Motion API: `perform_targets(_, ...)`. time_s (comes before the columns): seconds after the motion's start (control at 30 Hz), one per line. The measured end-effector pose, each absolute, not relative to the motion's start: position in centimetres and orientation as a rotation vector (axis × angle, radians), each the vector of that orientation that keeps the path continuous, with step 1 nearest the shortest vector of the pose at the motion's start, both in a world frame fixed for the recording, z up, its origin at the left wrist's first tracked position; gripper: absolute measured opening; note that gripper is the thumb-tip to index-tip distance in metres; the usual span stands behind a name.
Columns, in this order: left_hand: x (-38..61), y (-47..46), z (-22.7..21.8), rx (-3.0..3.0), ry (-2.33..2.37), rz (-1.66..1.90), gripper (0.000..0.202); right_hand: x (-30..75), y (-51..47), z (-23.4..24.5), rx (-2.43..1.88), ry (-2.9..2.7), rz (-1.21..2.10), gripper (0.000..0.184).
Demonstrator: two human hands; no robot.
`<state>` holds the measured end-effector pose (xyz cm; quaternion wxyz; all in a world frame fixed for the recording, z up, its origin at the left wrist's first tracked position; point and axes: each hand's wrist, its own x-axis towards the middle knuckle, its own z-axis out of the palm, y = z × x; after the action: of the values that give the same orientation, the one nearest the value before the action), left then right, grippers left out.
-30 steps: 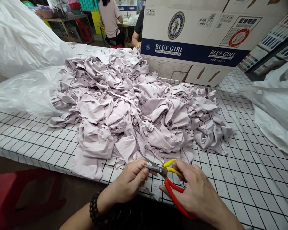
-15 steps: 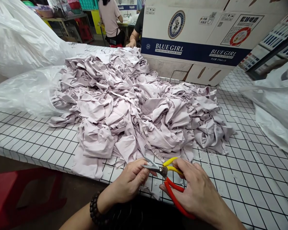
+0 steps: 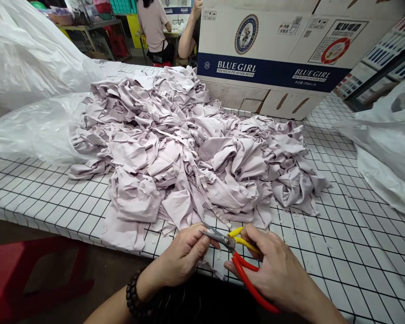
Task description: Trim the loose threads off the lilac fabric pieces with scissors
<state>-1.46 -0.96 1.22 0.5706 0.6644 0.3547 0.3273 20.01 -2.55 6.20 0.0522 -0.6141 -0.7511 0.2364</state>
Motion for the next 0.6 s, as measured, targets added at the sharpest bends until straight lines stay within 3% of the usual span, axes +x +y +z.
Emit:
perform_targets(0.27,-1.6,-1.0,1.4,1.586,0.846,0.762,0.035,20.4,-2.9,5.2,-1.934,-2.318,0.814,0.038)
perform_targets(0.6,-1.7,-1.1,1.2,1.552,0.846,0.720,0.036,20.6,-2.7,4.5,-1.765,-2.337,0.491,0.044)
